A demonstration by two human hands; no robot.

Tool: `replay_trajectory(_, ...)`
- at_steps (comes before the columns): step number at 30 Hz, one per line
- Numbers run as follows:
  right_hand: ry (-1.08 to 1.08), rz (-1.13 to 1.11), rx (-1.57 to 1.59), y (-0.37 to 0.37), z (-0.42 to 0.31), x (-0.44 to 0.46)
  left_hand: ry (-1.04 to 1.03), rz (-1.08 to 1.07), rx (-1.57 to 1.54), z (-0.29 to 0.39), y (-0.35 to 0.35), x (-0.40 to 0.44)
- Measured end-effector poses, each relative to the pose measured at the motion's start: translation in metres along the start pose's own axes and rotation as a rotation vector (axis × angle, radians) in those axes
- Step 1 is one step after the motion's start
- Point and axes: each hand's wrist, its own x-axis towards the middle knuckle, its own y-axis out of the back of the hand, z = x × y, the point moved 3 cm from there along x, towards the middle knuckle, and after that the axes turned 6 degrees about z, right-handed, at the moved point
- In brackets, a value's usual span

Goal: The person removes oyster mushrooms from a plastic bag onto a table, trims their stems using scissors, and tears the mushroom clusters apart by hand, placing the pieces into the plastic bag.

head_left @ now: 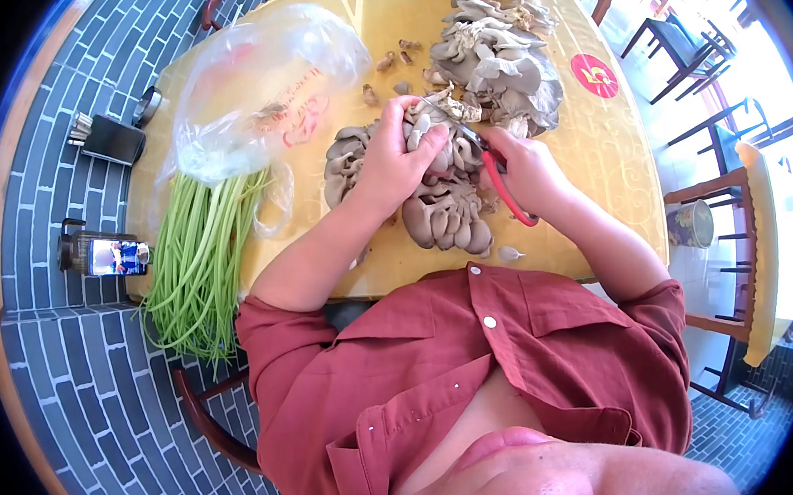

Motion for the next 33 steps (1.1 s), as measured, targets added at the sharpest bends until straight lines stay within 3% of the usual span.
replay_trajectory(9,-0.074,0.008,0.061,0.005,0.001,-0.003,0.146,-0.088,-0.048,-0.008,0.003,0.003)
replay_trajectory(11,-0.120,-0.007,0.038,0.010,0.004,-0.006,0.028,-0.072,-0.002,-0.009,0.006,0.006)
replay_trajectory(12,-0.192,-0.086,-0.008,0.017,0.005,-0.006,0.183,-0.062,-0.101,-0.005,0.006,0.005)
replay_trajectory(14,-0.199,-0.065,0.023,0.031,0.015,-0.011,0.141,-0.078,-0.132,-0.004,0.011,0.009)
replay_trajectory(15,-0.131,-0.019,-0.019,0.037,0.030,-0.015,0.205,-0.087,-0.275,0.005,0.012,0.008)
replay_trajectory(17,-0.220,-0.117,-0.022,0.061,0.030,-0.023,0.282,-0.112,-0.338,0.014,0.016,0.006)
replay_trajectory(20,-0.271,-0.213,-0.082,0.090,0.043,-0.043,-0.089,-0.105,0.108,0.011,0.021,0.013)
replay_trajectory(25,-0.504,-0.085,-0.105,0.126,0.080,-0.075,-0.284,-0.123,0.364,0.023,0.023,0.012)
replay_trajectory(27,-0.498,0.001,-0.214,0.134,0.107,-0.085,-0.374,-0.118,0.455,0.025,0.022,0.012)
replay_trajectory(33,-0.445,0.101,-0.557,0.129,0.117,-0.079,-0.355,-0.075,0.576,0.019,0.025,0.011)
